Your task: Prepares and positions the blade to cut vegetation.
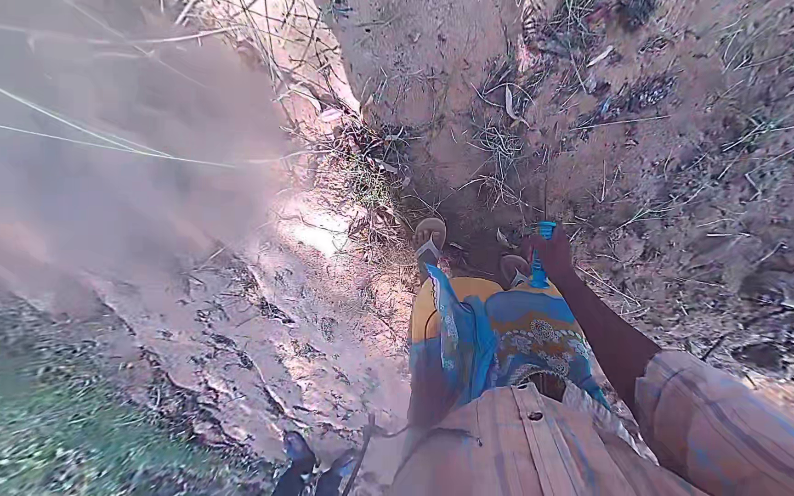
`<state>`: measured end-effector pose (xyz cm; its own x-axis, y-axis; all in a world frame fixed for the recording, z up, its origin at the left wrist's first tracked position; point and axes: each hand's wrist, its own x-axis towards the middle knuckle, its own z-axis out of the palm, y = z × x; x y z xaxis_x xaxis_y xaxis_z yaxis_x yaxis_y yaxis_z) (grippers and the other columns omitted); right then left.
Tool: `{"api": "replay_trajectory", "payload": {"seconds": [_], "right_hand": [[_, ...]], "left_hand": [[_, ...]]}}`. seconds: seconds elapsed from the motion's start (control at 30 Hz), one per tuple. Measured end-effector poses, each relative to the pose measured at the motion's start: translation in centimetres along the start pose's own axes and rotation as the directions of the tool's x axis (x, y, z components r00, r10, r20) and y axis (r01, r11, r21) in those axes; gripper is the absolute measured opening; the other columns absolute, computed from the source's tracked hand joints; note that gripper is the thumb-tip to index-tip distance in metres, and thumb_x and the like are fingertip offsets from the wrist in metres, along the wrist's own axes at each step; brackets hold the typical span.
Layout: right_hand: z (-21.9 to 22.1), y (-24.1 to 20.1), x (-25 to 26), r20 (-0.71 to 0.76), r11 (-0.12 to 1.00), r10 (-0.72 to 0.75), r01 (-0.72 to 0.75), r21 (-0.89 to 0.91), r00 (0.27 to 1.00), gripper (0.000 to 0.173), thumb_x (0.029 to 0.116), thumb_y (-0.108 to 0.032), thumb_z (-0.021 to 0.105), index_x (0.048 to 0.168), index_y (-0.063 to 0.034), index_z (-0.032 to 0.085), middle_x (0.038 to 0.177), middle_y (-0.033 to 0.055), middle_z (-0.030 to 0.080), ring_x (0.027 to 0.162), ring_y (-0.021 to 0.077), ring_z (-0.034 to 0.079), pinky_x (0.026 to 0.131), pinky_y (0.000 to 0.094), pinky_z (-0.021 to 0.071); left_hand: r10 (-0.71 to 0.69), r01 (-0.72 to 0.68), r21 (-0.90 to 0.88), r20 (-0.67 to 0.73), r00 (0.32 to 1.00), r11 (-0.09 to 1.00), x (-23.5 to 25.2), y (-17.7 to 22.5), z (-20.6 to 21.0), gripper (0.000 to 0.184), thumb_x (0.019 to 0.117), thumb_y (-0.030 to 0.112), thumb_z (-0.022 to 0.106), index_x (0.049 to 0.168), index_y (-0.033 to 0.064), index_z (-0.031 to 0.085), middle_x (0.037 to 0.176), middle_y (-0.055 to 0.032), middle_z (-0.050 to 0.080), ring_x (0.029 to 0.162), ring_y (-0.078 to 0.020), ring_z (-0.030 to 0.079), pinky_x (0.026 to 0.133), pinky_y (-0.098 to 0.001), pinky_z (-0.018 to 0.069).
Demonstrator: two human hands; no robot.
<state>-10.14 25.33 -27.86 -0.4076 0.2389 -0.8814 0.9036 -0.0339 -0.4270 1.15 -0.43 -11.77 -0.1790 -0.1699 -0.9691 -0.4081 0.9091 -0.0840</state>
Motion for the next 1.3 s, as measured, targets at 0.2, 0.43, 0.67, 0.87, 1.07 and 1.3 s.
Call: {"api": "replay_trajectory", "payload": {"seconds": [0.2,0.43,0.67,0.87,1.07,1.3], "right_hand": [[9.7,-4.9,1.9,0.212,0.976,0.201,-0.215,0.044,0.956,0.032,0.1017,-0.009,0.059,0.129,0.0019,0.046,0.080,0.0080,0.058,0.057,0.0150,0.059,0.056,0.0307,0.0548],[9.6,-7.4,-3.1,0.280,0.991,0.131,-0.123,-0.045,0.951,0.037,0.0999,-0.003,0.058,0.134,0.0034,0.044,0.074,0.0066,0.056,0.053,0.0120,0.057,0.055,0.0271,0.0532],[12.1,-8.2,4.9,0.149,0.977,0.204,-0.191,-0.096,0.968,0.046,0.1035,-0.017,0.058,0.142,0.0045,0.043,0.103,0.0214,0.063,0.075,0.0277,0.066,0.071,0.0444,0.0580],[11.3,-3.4,-3.4,0.575,0.970,0.018,-0.154,0.188,0.818,0.041,0.0989,-0.007,0.060,0.137,0.0028,0.046,0.087,0.0109,0.058,0.061,0.0150,0.057,0.060,0.0313,0.0534],[-1.4,3.4,-5.3,0.273,0.996,-0.087,0.089,0.007,0.958,0.037,0.0997,-0.013,0.065,0.131,0.0039,0.057,0.104,0.0235,0.066,0.092,0.0338,0.064,0.083,0.0536,0.0510],[-4.4,11.1,-9.3,-0.042,0.990,0.131,-0.129,0.051,0.990,0.057,0.1004,-0.036,0.067,0.141,-0.0002,0.049,0.113,0.0286,0.066,0.103,0.0433,0.066,0.092,0.0596,0.0499]], "left_hand": [[0.244,-0.268,-0.010,-0.382,0.891,0.963,2.5,-1.9,-3.1,0.056,0.0902,0.026,0.075,0.141,0.0080,0.062,0.160,-0.0307,0.037,0.146,-0.0524,0.037,0.116,-0.0627,0.0348],[0.316,-0.303,0.090,-0.278,0.907,0.949,5.0,-2.4,-9.6,0.049,0.0919,0.023,0.071,0.138,0.0081,0.065,0.159,-0.0271,0.040,0.146,-0.0501,0.038,0.112,-0.0683,0.0335],[0.237,-0.198,0.251,-0.138,0.962,0.947,6.0,-2.7,-12.4,0.048,0.0974,0.028,0.067,0.142,0.0124,0.062,0.164,-0.0187,0.038,0.152,-0.0431,0.033,0.116,-0.0676,0.0276],[0.230,-0.142,0.454,-0.143,0.963,0.880,5.8,-1.7,-12.7,0.046,0.0992,0.028,0.064,0.142,0.0101,0.062,0.162,-0.0162,0.041,0.152,-0.0415,0.034,0.118,-0.0693,0.0245],[0.167,-0.035,0.548,-0.192,0.967,0.836,5.3,1.0,-13.2,0.054,0.1033,0.033,0.059,0.149,0.0051,0.053,0.164,-0.0196,0.036,0.152,-0.0409,0.033,0.117,-0.0628,0.0323],[0.274,-0.101,0.384,-0.430,0.860,0.918,4.6,3.5,-18.2,0.054,0.1064,0.029,0.056,0.148,-0.0044,0.047,0.153,-0.0319,0.043,0.145,-0.0458,0.040,0.119,-0.0572,0.0335]]}}
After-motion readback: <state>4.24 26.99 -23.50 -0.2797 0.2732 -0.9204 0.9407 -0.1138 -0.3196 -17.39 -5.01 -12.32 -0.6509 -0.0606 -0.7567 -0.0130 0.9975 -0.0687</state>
